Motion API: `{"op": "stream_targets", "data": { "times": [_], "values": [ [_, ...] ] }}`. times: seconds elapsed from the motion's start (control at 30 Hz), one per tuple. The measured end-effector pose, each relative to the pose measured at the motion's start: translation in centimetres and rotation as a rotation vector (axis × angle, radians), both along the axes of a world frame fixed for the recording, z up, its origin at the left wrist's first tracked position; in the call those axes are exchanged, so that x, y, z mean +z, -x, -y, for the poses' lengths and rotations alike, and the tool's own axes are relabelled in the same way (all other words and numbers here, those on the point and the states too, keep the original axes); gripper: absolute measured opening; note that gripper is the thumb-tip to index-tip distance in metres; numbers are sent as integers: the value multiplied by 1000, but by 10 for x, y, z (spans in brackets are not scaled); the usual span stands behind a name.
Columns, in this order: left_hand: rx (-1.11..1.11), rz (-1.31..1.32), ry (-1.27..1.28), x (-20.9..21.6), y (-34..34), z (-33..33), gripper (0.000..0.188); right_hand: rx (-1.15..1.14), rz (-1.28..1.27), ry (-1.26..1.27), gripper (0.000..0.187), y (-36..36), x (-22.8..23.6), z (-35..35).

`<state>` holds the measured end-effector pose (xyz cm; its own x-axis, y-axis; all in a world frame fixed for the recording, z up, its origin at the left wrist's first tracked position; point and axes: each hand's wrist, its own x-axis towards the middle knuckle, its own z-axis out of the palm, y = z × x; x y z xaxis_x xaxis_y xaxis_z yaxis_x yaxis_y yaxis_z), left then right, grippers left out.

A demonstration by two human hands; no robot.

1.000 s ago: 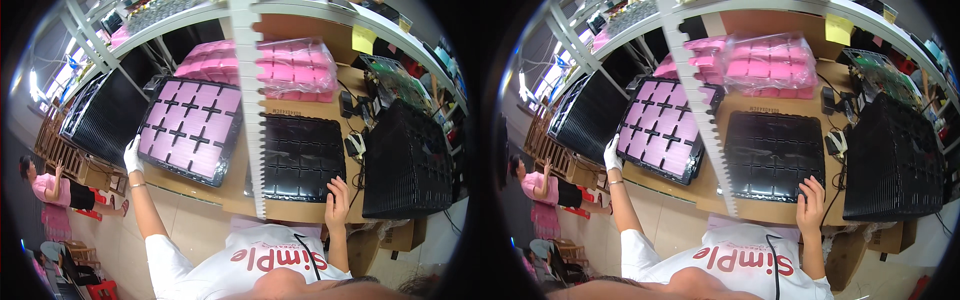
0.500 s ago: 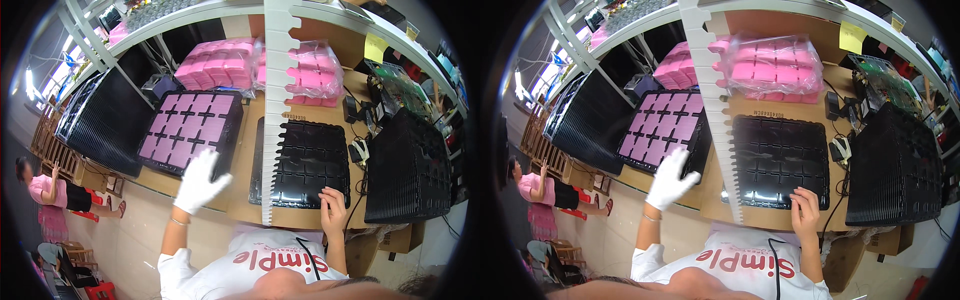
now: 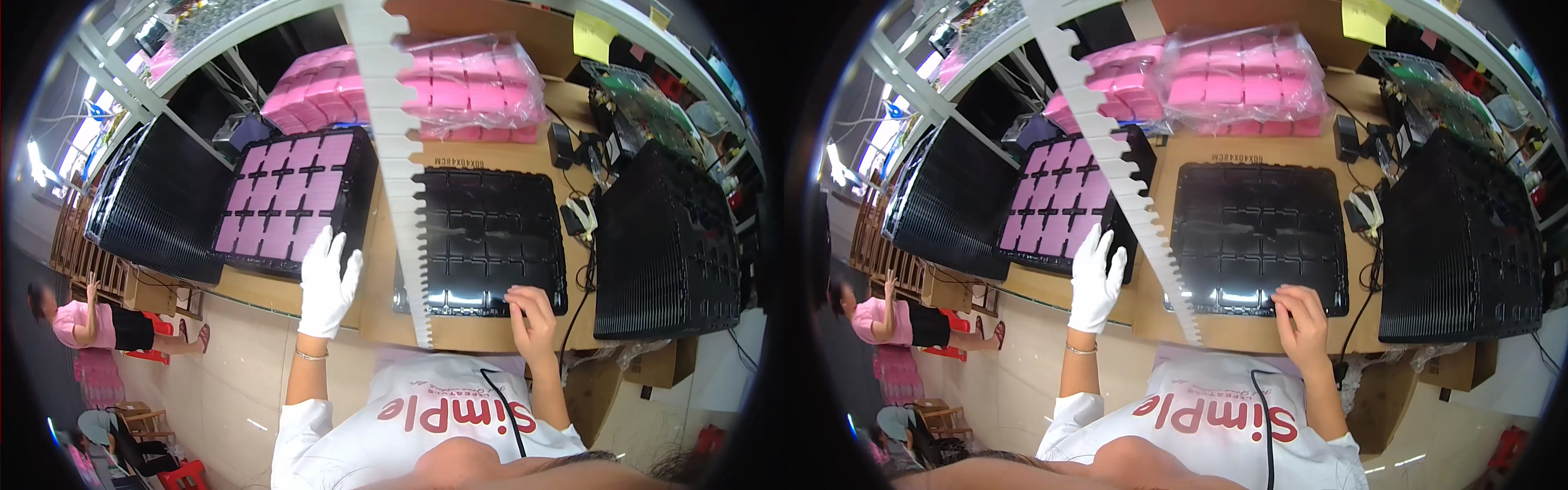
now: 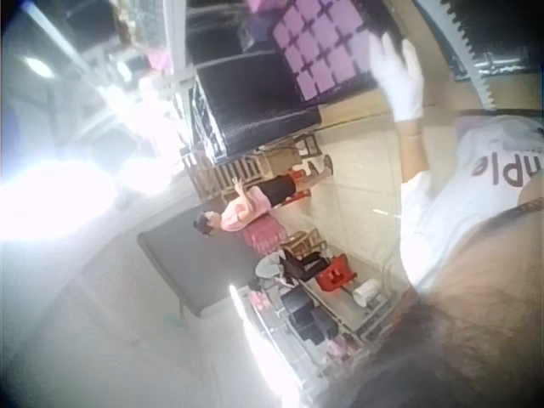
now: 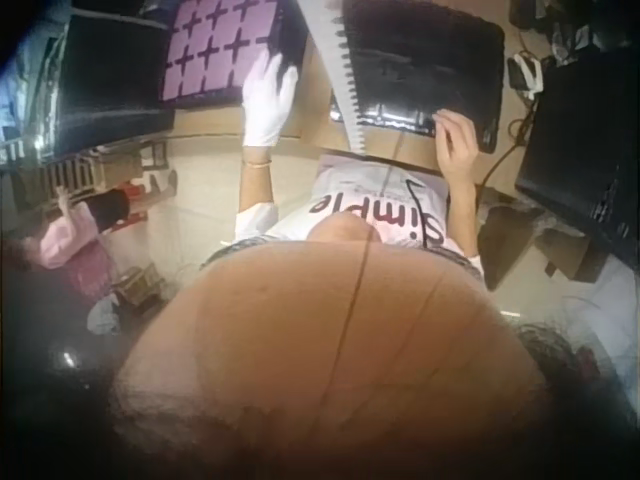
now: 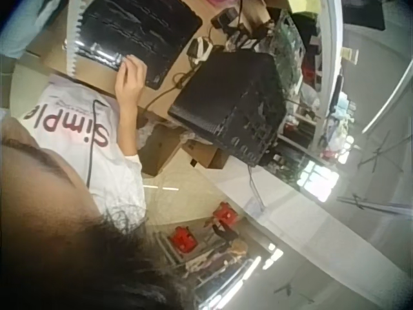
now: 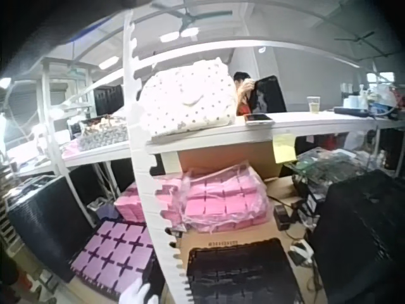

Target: The person assembles black plastic trays by applying adhesive tape to the edges and inserting pink foam inserts. They handle the trays and foam pieces one at a time, repeating the process for multiple units on a workbench.

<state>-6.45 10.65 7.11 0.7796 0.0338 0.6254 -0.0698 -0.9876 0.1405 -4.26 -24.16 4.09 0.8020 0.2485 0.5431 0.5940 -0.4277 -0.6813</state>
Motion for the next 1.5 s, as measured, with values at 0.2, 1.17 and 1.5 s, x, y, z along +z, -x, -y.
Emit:
{"op": "stream_targets", "data": {
  "times": [0.2, 1.17, 1.5],
  "values": [
    [-83, -1211, 881, -12, 35, 65, 42, 204, -270, -115, 12, -17, -13, -29],
    [-101, -361, 1816, -64, -5, 90, 22, 167, 167, -3, 9, -23, -33, -103],
    [137, -341, 1792, -63, -22, 77, 19, 184, -381, -76, 16, -215, -62, -154]
  ]
}}
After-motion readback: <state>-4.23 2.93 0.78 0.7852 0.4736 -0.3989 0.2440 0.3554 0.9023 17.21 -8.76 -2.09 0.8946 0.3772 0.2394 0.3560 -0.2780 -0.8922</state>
